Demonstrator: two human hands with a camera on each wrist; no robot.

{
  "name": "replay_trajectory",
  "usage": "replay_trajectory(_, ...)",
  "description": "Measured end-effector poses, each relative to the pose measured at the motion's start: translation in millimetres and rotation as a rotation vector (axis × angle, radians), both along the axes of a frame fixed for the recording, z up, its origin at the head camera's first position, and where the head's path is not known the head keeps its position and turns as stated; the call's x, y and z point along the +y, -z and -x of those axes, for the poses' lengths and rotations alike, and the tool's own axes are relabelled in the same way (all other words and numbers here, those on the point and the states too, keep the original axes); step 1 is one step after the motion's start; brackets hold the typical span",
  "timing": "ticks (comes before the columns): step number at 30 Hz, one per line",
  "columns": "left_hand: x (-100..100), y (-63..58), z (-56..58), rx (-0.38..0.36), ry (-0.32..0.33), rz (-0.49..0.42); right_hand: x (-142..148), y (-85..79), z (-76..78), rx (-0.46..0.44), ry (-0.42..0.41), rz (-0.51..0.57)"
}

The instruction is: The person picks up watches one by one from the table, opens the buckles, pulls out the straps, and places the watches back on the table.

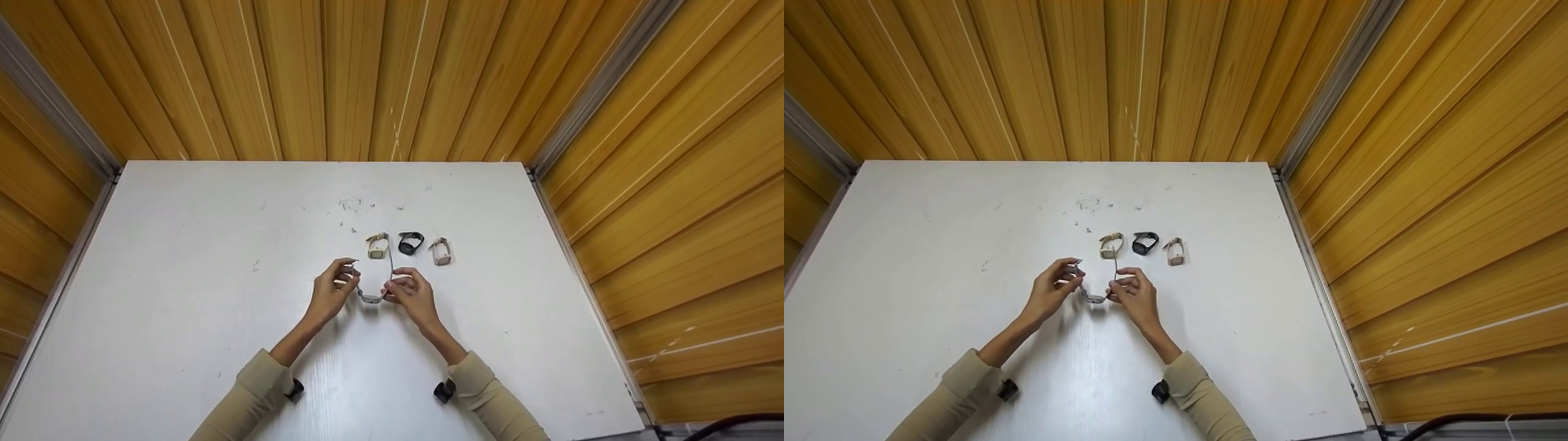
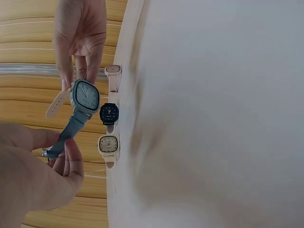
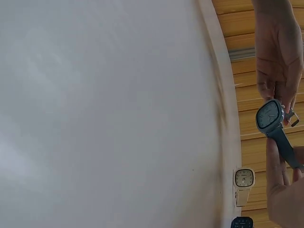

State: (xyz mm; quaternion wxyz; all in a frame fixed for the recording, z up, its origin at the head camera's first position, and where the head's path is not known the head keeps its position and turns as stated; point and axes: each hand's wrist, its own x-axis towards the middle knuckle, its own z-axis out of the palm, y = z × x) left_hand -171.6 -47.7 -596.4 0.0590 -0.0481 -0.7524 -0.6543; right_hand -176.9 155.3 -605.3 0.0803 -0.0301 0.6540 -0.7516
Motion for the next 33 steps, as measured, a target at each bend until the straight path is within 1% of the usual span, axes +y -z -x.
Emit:
replay_trajectory(4,-6.4,6.5,1.0,-0.015,-0.019,-0.025,-7.8,1.2,4.9,-0.016,-0.024,-0.008)
replay_trajectory(7,-12.0,8.7,1.2,-0.029,-0.033,-0.042,-14.9,1.2,9.5,-0.022,-0.031,-0.041)
replay_trajectory(9,-16.3,10.1,1.8,-0.043,-0.057,-0.042,-20.1,1.2,13.1,-0.027,-0.036,-0.075)
replay_trajectory(12,-23.6,12.3,3.0,-0.062,-0.108,-0.045,-29.5,2.9,19.8,-0.039,-0.039,-0.111)
replay_trajectory(17,-38.1,14.6,6.2,-0.133,-0.220,-0.063,-50.2,5.7,33.2,-0.050,-0.049,-0.167)
replay_trajectory(19,-44.9,15.8,9.1,-0.153,-0.266,-0.065,-60.9,5.4,39.6,-0.059,-0.045,-0.182)
replay_trajectory(23,-59.5,17.0,18.6,-0.149,-0.344,-0.035,-84.4,3.1,53.6,-0.076,-0.029,-0.183)
replay_trajectory(27,-73.3,16.9,30.0,-0.131,-0.394,0.016,-106.6,1.4,64.8,-0.075,-0.011,-0.179)
replay_trajectory(30,-82.4,18.8,36.9,-0.123,-0.414,0.055,-121.4,3.7,70.0,-0.055,0.007,-0.218)
replay_trajectory(33,-89.7,22.5,39.4,-0.107,-0.435,0.122,-133.4,8.0,71.3,-0.028,0.036,-0.285)
